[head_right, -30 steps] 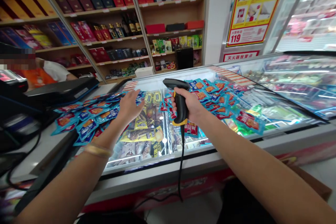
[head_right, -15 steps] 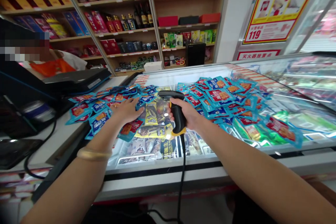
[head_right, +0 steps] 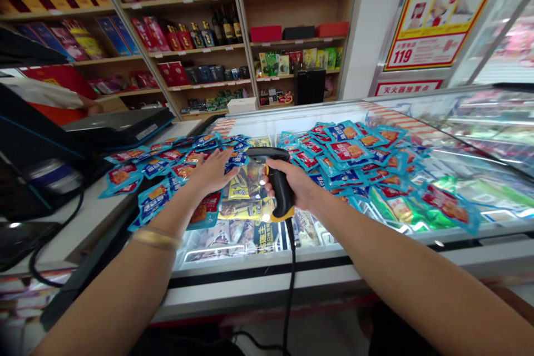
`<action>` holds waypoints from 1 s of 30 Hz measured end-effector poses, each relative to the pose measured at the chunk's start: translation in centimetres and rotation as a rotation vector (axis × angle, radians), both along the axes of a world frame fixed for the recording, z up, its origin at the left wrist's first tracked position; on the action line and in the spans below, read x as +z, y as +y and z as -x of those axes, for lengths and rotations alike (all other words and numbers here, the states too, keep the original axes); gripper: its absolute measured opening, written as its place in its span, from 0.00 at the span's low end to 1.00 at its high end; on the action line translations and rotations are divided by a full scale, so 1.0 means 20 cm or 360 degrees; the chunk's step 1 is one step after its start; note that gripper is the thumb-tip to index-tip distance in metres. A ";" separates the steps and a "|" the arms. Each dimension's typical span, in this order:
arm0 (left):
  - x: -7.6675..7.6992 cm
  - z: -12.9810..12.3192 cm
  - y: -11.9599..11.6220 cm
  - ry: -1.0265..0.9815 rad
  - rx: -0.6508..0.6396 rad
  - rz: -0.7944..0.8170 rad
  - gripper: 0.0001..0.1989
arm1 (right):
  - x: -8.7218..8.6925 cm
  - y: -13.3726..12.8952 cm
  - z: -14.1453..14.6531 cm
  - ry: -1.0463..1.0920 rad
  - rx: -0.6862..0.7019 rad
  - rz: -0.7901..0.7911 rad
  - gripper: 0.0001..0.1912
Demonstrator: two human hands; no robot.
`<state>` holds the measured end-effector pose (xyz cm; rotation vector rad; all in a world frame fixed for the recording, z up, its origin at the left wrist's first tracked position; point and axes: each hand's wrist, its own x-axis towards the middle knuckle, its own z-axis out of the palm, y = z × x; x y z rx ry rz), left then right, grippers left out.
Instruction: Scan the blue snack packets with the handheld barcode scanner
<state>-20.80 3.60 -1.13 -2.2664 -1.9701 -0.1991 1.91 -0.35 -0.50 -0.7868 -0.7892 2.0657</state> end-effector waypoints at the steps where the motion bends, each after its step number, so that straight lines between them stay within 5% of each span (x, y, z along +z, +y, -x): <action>1: 0.00 -0.01 0.01 0.0004 -0.0022 0.0034 0.29 | 0.00 0.00 0.00 0.0000 0.0001 -0.0002 0.09; 14: 0.05 -0.06 -0.05 -0.0096 0.0020 -0.0177 0.18 | 0.03 -0.01 -0.01 -0.0031 -0.0029 0.0032 0.11; 19: 0.05 -0.04 -0.03 -0.0901 0.0095 -0.0494 0.16 | 0.03 -0.02 -0.01 -0.0043 -0.0046 0.0031 0.12; 24: 0.03 -0.06 -0.01 -0.2035 0.0120 -0.0213 0.14 | 0.03 -0.02 -0.01 -0.0078 -0.0030 0.0037 0.13; 30: 0.03 -0.07 -0.01 -0.2126 0.0158 -0.0253 0.12 | 0.01 -0.02 -0.01 -0.0099 0.0050 -0.0029 0.13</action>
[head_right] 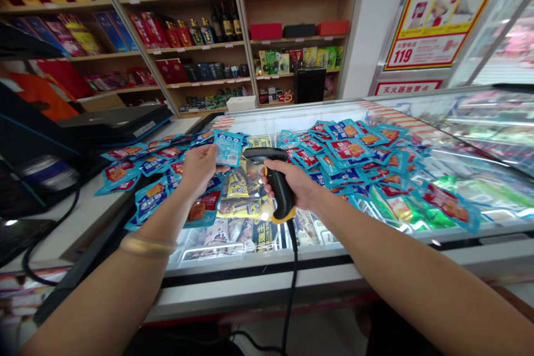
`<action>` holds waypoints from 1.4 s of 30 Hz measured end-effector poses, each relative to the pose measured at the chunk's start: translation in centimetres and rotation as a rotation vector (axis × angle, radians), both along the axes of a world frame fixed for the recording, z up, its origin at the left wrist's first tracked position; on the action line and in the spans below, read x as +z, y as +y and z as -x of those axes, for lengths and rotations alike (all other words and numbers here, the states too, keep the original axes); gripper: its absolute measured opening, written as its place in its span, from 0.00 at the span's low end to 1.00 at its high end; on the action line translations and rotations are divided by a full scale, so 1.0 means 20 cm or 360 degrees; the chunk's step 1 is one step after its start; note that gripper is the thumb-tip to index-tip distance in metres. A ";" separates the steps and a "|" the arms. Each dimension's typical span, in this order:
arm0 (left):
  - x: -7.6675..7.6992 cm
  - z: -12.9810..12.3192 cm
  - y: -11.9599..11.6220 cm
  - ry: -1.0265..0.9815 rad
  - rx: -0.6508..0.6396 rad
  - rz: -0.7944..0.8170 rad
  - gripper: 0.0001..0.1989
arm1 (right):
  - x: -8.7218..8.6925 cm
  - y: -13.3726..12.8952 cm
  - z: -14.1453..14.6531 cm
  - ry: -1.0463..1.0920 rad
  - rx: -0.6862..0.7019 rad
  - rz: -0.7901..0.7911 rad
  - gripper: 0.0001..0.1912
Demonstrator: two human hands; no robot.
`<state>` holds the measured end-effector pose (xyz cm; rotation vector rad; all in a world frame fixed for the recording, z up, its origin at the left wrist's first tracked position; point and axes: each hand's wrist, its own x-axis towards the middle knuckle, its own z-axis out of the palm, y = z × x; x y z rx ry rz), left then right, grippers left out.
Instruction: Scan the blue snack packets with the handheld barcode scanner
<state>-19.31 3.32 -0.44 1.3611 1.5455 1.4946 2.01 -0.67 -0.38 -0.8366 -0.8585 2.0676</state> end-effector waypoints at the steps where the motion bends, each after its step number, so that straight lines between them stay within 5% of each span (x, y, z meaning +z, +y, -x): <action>1: 0.00 0.00 0.00 0.0014 0.0000 -0.0004 0.12 | 0.00 0.00 0.00 -0.0004 0.0017 -0.0005 0.12; 17: -0.04 0.01 0.01 0.0138 -0.0066 -0.0110 0.14 | 0.02 0.00 0.00 0.0051 0.0029 -0.0017 0.12; 20: 0.00 -0.05 0.00 0.0427 -0.0074 -0.0245 0.15 | 0.08 0.00 -0.05 0.0150 -0.0118 -0.0069 0.12; 25: 0.12 -0.31 -0.03 0.1276 -0.0085 -0.0499 0.17 | 0.18 -0.02 -0.29 0.0258 -0.0465 -0.0231 0.09; 29: 0.19 -0.64 0.00 0.1528 -0.0244 -0.0609 0.19 | 0.20 -0.03 -0.55 0.0207 -0.0729 -0.0262 0.08; 35: 0.11 -1.06 0.03 0.1911 -0.0699 -0.0629 0.19 | 0.15 -0.04 -0.82 0.0173 -0.0985 -0.0240 0.09; 38: 0.05 -1.13 0.01 0.2028 -0.0792 -0.0539 0.21 | 0.12 -0.05 -0.86 0.0161 -0.1014 -0.0154 0.09; 42: 0.04 -1.08 -0.01 0.1920 -0.0823 -0.0451 0.24 | 0.11 -0.05 -0.86 0.0214 -0.0999 -0.0114 0.07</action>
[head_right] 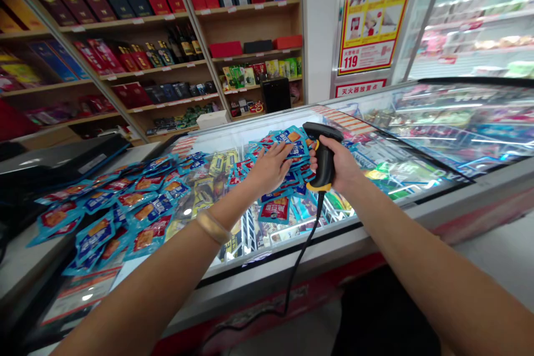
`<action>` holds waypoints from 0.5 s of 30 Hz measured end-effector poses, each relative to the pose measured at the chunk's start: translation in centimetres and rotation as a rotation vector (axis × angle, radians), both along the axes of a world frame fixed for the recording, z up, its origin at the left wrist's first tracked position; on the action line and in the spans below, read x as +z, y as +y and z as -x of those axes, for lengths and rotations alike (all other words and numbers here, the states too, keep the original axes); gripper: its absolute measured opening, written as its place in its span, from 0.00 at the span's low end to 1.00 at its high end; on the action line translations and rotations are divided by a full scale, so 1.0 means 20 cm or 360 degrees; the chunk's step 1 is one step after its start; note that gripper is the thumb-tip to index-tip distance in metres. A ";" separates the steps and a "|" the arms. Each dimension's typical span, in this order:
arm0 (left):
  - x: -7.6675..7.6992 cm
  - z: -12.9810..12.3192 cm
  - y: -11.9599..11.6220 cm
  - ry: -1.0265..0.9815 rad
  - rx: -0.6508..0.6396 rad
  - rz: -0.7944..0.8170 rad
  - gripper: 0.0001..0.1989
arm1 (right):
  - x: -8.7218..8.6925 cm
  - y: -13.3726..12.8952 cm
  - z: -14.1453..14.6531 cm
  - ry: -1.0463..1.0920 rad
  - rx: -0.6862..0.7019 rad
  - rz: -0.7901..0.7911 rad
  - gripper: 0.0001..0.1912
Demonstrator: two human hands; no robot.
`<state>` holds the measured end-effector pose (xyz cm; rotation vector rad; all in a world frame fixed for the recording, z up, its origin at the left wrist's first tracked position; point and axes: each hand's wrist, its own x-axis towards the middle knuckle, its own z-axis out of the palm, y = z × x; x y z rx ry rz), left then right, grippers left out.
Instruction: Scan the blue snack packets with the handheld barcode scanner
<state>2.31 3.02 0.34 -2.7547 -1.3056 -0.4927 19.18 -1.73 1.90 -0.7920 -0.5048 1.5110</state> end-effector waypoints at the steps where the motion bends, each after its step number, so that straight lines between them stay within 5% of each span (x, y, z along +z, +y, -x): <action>1: 0.01 0.04 0.00 -0.0051 0.0002 0.0000 0.24 | 0.01 0.00 0.01 0.0009 0.0007 -0.0011 0.07; 6: 0.03 0.34 0.00 -0.0269 0.0165 -0.0071 0.26 | 0.06 0.01 0.14 -0.0053 0.0070 -0.0084 0.07; 15: 0.03 1.11 0.00 -0.0002 0.1035 0.0014 0.30 | 0.07 0.05 0.74 -0.0094 0.0623 0.0017 0.11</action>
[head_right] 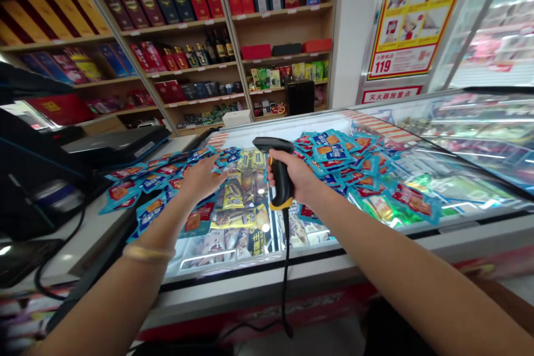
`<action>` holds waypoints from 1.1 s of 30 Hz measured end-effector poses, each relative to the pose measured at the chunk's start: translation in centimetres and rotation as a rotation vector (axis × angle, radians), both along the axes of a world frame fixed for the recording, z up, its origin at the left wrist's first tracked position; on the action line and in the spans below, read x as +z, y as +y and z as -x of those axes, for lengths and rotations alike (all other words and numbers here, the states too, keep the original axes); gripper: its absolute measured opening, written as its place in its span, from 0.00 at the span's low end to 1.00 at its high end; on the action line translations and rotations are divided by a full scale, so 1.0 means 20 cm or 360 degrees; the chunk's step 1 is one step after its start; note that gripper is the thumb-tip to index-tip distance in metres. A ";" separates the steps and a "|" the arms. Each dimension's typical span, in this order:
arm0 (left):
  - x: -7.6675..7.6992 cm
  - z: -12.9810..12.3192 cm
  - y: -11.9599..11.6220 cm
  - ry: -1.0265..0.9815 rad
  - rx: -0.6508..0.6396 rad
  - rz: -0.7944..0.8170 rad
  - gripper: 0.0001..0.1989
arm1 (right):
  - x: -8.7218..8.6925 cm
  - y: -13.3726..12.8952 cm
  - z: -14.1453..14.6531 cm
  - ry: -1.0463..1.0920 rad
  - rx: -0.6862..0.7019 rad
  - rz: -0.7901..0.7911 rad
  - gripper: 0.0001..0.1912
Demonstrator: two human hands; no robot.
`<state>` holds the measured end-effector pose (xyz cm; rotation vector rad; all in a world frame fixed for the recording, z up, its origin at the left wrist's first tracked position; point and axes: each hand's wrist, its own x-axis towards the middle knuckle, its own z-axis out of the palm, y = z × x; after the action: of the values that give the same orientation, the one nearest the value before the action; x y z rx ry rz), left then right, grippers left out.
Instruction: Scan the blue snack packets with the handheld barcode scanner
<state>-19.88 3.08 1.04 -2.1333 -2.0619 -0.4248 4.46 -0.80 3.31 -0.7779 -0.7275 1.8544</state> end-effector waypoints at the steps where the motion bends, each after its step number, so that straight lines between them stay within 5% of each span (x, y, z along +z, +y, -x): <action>1: -0.01 0.05 -0.01 0.0035 0.0076 0.0080 0.32 | -0.01 0.01 0.06 -0.0007 0.0079 0.0011 0.11; 6: -0.06 0.11 -0.06 0.0151 0.0108 0.0283 0.40 | -0.12 0.05 0.20 0.0009 0.0395 0.0019 0.10; 12: -0.06 0.01 -0.06 0.0223 -0.0004 0.0361 0.28 | -0.21 0.04 0.16 -0.0074 0.0426 0.0069 0.10; 26: -0.08 -0.06 -0.09 0.0137 -0.0508 0.0154 0.19 | -0.18 0.01 0.14 -0.0001 0.0346 0.0061 0.10; 33: -0.09 -0.10 -0.09 0.0290 -0.0426 0.0166 0.16 | -0.17 0.01 0.14 0.0009 0.0343 0.0060 0.10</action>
<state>-17.84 1.19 -0.86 -2.4188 -1.7447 -0.1472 1.60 -0.56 -0.14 -0.7417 -0.8008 2.0680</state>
